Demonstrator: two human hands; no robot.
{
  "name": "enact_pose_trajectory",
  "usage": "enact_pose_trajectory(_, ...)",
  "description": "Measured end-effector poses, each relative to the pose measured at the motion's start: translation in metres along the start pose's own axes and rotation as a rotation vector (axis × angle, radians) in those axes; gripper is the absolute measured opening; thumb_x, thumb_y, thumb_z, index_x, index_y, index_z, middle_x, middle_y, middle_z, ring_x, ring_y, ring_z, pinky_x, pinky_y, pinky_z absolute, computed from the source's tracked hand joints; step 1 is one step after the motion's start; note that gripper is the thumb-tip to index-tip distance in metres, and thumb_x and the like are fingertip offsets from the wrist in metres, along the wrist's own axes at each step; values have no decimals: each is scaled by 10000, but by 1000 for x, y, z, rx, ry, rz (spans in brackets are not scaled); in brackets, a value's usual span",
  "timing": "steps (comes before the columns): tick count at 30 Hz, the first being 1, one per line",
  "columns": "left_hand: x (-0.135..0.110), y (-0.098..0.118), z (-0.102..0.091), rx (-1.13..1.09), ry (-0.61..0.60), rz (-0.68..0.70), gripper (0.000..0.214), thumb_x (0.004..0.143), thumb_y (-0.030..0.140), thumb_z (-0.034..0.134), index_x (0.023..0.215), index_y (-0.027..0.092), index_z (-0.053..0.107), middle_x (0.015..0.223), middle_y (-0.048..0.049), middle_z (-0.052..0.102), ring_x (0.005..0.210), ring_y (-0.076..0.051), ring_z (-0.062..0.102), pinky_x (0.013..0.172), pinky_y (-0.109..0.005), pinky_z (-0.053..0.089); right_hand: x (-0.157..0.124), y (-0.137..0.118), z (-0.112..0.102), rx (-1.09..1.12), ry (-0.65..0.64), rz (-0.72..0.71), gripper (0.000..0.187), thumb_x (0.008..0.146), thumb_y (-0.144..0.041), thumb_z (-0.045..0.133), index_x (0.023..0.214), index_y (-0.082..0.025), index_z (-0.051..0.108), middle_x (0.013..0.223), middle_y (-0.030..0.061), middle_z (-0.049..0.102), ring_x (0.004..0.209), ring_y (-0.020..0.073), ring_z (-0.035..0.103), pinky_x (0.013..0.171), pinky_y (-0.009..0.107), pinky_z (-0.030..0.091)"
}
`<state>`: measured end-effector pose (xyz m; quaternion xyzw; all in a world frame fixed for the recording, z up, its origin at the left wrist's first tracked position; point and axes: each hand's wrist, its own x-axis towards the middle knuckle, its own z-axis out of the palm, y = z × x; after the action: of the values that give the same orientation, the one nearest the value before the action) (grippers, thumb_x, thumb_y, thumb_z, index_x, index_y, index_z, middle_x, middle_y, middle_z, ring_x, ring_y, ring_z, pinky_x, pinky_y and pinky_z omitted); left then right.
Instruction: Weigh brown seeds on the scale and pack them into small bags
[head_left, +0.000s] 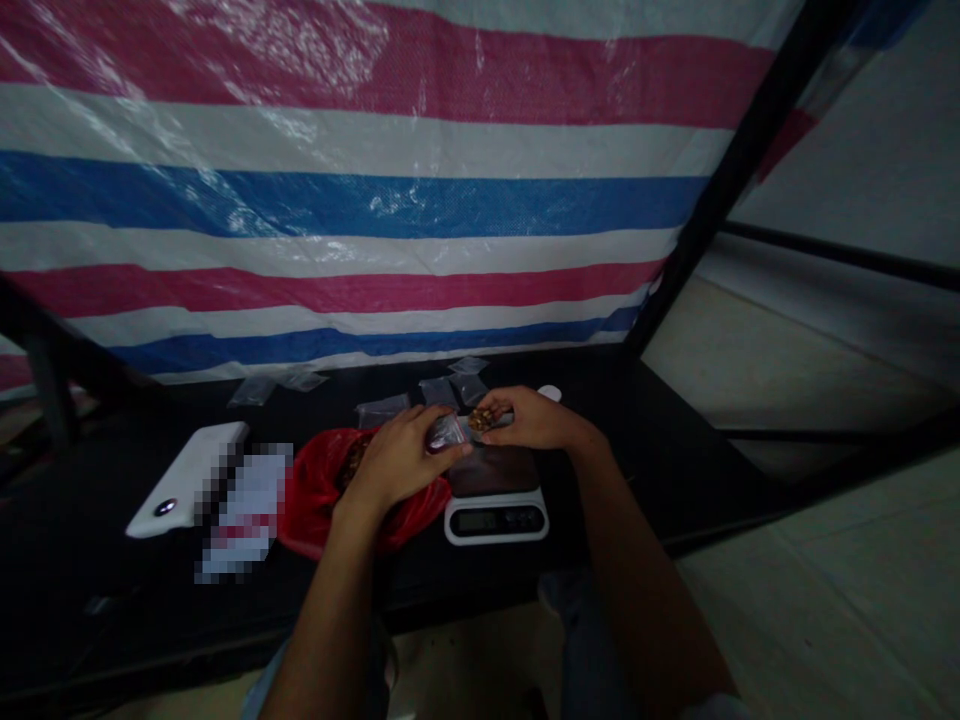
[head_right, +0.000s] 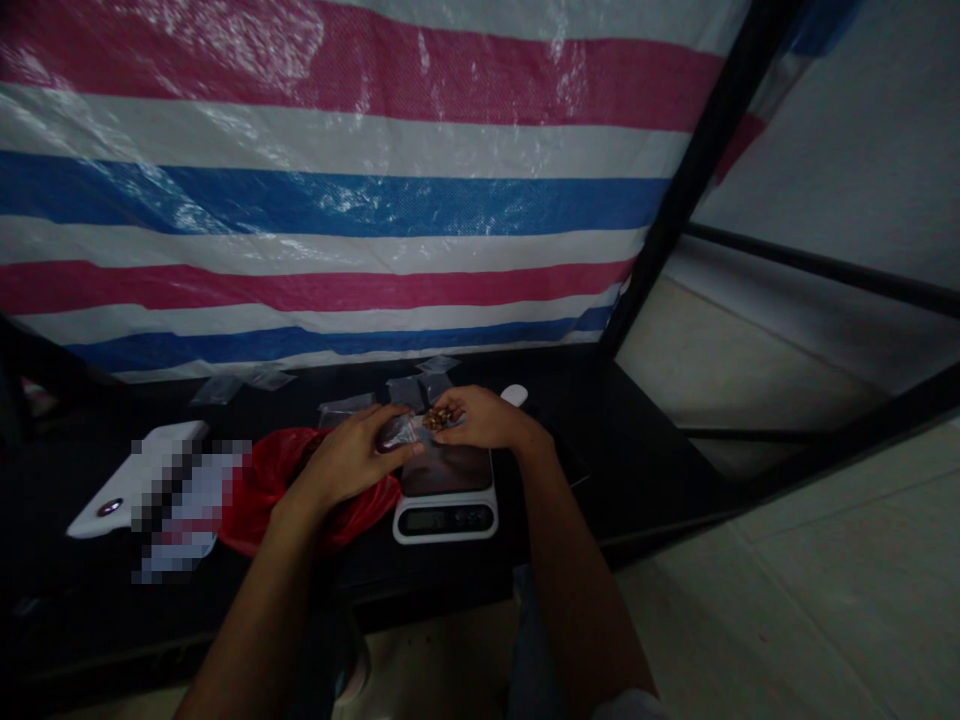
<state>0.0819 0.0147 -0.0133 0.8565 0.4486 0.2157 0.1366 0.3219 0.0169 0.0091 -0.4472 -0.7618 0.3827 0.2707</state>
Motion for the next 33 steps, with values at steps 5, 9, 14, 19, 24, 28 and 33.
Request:
enact_pose_trajectory(5, 2, 2, 2, -96, 35, 51, 515, 889, 573, 628, 1251, 207, 651, 1200, -117, 705, 1088, -305, 663, 988, -436, 497, 1, -9, 1, -79, 30, -59, 312, 754, -153, 773, 1062, -147, 724, 1015, 80, 751, 918, 206, 681, 859, 351, 528)
enact_pose_trajectory(9, 3, 4, 2, -202, 56, 75, 463, 891, 531, 650, 1229, 216, 650, 1193, -90, 714, 1085, -286, 666, 966, -402, 495, 1, -17, 2, -56, 14, -95, 328, 759, -136, 770, 1084, -166, 734, 1031, 66, 743, 930, 196, 677, 841, 329, 523)
enact_pose_trajectory(14, 3, 6, 3, -372, 59, 52, 419, 867, 489, 694, 1177, 209, 662, 1148, -64, 725, 1033, -253, 676, 934, -361, 500, -1, -28, 1, -170, 12, -111, 334, 770, -140, 767, 1103, -167, 760, 1016, 76, 699, 913, 199, 658, 791, 312, 504)
enact_pose_trajectory(19, 1, 9, 2, -534, 61, 17, 413, 843, 437, 728, 1162, 182, 663, 1150, -68, 724, 1043, -244, 673, 943, -345, 497, 0, -35, 2, -165, 27, -138, 352, 760, -119, 758, 1109, -164, 748, 1032, 73, 703, 931, 206, 655, 805, 311, 494)
enact_pose_trajectory(24, 0, 7, 1, -552, 77, 6, 478, 828, 424, 751, 1216, 162, 654, 1151, -85, 711, 1035, -250, 664, 932, -356, 495, 3, -39, 5, -86, 38, -127, 335, 760, -111, 743, 1088, -178, 725, 1000, 45, 730, 921, 187, 663, 799, 292, 493)
enact_pose_trajectory(28, -1, 5, 1, -501, 95, 49, 345, 843, 381, 733, 1103, 158, 692, 990, -47, 680, 909, -212, 639, 822, -321, 489, 5, -47, 10, -117, 53, -155, 311, 813, -168, 722, 1123, -185, 736, 991, 48, 735, 896, 185, 653, 785, 304, 493)
enact_pose_trajectory(33, -1, 6, 3, -571, 121, 86, 256, 878, 335, 690, 1068, 163, 679, 1028, -53, 685, 927, -202, 635, 832, -311, 489, 7, -56, 16, -107, 92, -140, 251, 868, -275, 704, 1099, -194, 759, 973, 55, 742, 832, 185, 653, 722, 305, 494)
